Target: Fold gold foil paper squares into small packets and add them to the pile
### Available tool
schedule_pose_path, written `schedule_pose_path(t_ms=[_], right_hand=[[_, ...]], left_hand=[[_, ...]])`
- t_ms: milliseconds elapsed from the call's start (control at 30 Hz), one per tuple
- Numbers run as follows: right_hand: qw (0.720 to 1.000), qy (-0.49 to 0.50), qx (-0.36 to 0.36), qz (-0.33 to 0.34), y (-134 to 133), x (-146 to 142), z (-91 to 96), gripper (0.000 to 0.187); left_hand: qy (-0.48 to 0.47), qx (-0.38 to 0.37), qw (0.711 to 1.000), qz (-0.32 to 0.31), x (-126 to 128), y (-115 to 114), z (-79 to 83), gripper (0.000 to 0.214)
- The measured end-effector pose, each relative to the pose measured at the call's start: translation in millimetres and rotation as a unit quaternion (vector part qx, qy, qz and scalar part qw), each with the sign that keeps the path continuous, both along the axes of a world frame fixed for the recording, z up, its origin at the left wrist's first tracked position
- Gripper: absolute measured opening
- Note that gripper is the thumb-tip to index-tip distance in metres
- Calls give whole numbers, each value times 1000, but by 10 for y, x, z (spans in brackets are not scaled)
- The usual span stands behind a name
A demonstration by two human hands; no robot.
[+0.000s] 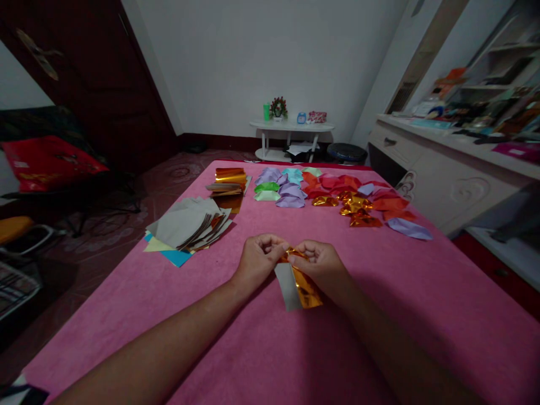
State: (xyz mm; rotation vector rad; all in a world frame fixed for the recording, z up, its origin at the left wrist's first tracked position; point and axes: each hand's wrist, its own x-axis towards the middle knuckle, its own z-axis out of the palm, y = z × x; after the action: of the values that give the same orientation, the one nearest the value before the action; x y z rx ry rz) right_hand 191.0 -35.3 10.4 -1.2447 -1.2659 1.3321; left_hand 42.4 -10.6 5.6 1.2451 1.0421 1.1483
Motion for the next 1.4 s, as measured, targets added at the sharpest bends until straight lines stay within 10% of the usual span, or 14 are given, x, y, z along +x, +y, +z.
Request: schedule_pose_path(t_ms=[333,567,767,1100,1167,1267,1400], right_hand=[[999,-13,-41,1,61,147,111,25],[988,116,-19,-103,163,364,136,46],[989,133,38,-43,90,161,86,56],[986,43,51,-152,198,311,-59,46],[966,-91,122,-207,208,375,-52,37],[863,-298,322,-249,135,355,39,23],[789,-414,443,-104,-38,102,106,22]], left_hand=[[41,-25,991,-125,-128,118,-6,25],[-123,-76,989,4,-141,129,35,26],[-189,-91,975,66,-55,52,54,32],[-5,-60,998,-21,-63,39,79,22],[22,-77,996,-40,-86,67,61,23],[44,-95,991,-82,-132,104,57,22],[68,-124,983,-116,-199,141,90,16]])
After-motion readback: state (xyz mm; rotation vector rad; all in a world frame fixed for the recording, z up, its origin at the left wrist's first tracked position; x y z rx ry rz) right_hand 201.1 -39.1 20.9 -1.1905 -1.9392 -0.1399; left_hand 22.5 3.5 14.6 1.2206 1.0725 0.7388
